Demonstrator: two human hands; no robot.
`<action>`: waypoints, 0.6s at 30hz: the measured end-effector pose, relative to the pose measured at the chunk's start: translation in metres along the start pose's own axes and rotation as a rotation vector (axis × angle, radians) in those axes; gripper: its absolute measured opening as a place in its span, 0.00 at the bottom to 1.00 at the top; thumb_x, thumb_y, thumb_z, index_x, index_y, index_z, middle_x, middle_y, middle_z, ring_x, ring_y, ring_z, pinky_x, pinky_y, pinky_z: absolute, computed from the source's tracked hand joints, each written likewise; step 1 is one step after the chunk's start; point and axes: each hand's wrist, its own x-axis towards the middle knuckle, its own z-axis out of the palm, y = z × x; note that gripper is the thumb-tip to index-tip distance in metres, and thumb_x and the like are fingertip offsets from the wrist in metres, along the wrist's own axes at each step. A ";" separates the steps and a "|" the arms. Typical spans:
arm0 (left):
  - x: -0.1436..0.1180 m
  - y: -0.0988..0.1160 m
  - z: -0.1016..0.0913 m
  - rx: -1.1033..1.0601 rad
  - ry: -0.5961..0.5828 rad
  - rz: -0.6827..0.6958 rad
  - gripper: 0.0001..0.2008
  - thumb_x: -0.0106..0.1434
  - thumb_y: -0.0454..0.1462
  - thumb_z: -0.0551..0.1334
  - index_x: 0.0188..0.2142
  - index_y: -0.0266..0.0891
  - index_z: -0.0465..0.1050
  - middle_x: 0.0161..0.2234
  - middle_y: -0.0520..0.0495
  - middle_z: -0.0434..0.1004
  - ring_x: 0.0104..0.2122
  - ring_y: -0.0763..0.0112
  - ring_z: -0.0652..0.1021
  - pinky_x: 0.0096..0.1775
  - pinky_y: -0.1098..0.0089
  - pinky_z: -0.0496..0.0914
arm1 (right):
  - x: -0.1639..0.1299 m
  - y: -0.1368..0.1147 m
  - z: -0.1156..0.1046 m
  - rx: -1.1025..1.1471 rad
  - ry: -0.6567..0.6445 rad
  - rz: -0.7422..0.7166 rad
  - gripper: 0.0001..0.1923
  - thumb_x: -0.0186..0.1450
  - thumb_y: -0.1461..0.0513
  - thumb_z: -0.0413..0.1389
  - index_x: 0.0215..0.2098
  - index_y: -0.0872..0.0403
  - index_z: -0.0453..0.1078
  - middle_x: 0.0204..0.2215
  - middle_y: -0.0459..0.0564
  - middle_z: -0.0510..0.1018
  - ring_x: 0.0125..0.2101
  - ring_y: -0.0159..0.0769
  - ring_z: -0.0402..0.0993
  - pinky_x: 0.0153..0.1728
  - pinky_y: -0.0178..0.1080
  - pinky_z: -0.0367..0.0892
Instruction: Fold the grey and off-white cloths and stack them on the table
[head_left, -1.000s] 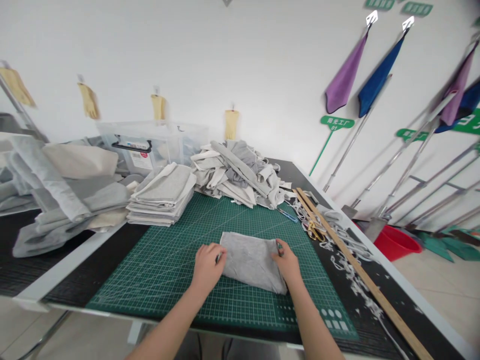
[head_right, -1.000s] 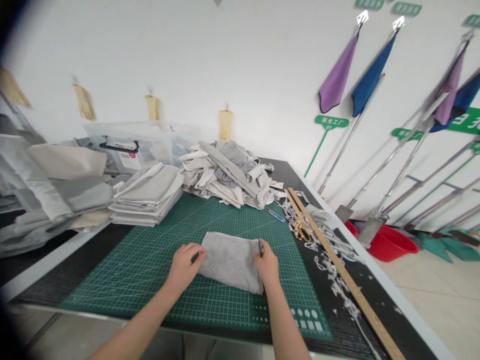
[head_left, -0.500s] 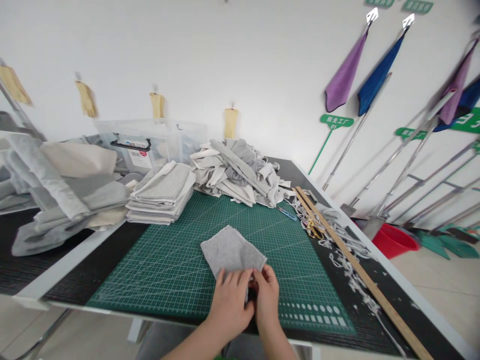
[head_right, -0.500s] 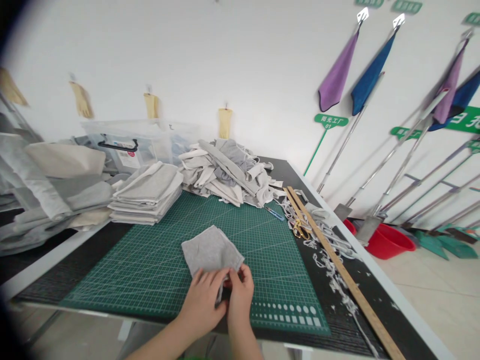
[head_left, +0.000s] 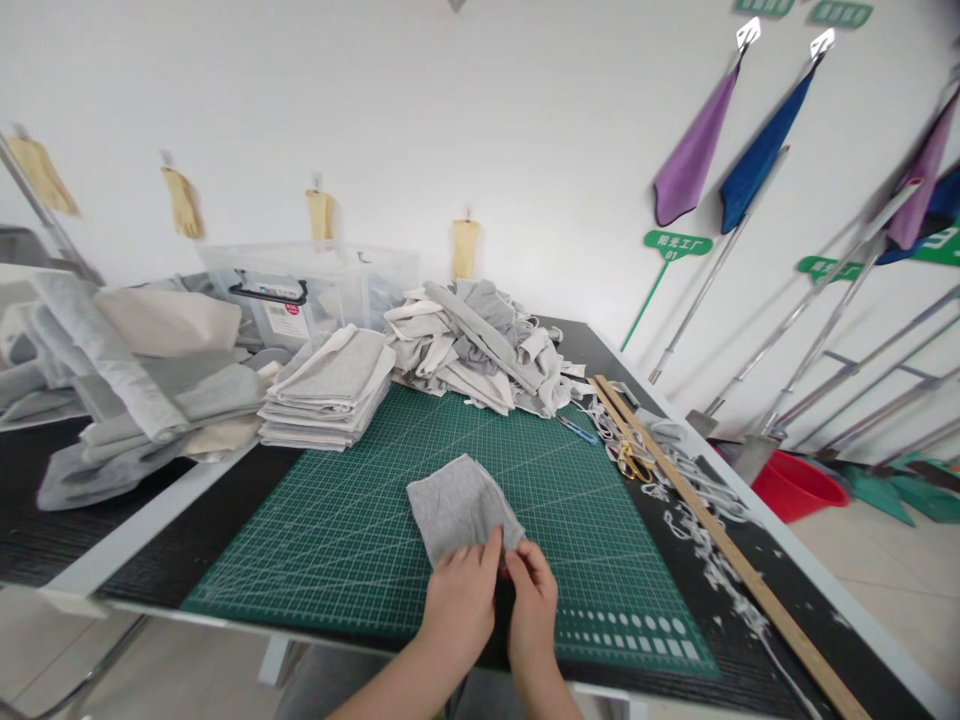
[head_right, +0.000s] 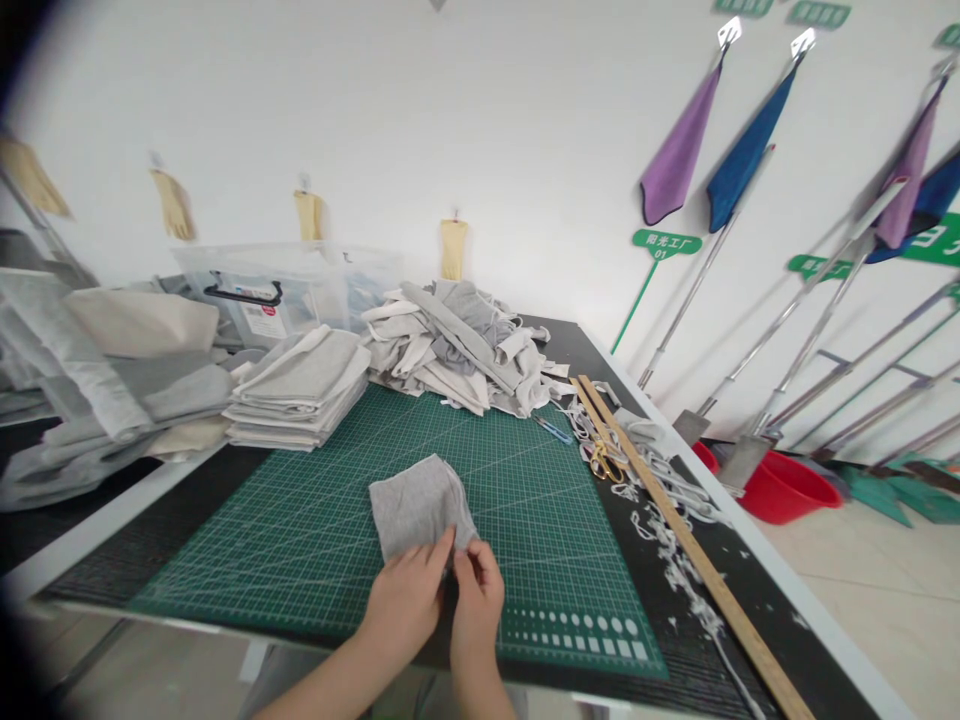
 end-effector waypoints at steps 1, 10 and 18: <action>0.001 -0.001 -0.002 0.010 -0.008 -0.008 0.24 0.55 0.31 0.45 0.53 0.41 0.51 0.36 0.43 0.69 0.36 0.63 0.68 0.37 0.64 0.61 | 0.000 0.000 0.000 -0.008 0.002 -0.015 0.05 0.52 0.61 0.53 0.22 0.55 0.62 0.20 0.40 0.62 0.23 0.27 0.58 0.26 0.30 0.55; 0.008 -0.011 -0.012 0.087 -0.049 -0.036 0.10 0.53 0.36 0.51 0.35 0.42 0.65 0.32 0.47 0.69 0.35 0.62 0.69 0.33 0.65 0.62 | -0.002 -0.002 0.000 -0.079 -0.045 -0.070 0.07 0.54 0.60 0.50 0.22 0.55 0.64 0.19 0.42 0.64 0.23 0.28 0.59 0.26 0.31 0.55; 0.012 -0.011 -0.026 0.095 -0.044 -0.016 0.10 0.55 0.32 0.47 0.30 0.41 0.65 0.30 0.48 0.69 0.34 0.66 0.69 0.32 0.69 0.61 | -0.004 0.001 -0.001 -0.055 -0.014 -0.055 0.06 0.53 0.60 0.51 0.29 0.54 0.65 0.25 0.44 0.67 0.26 0.30 0.62 0.30 0.33 0.58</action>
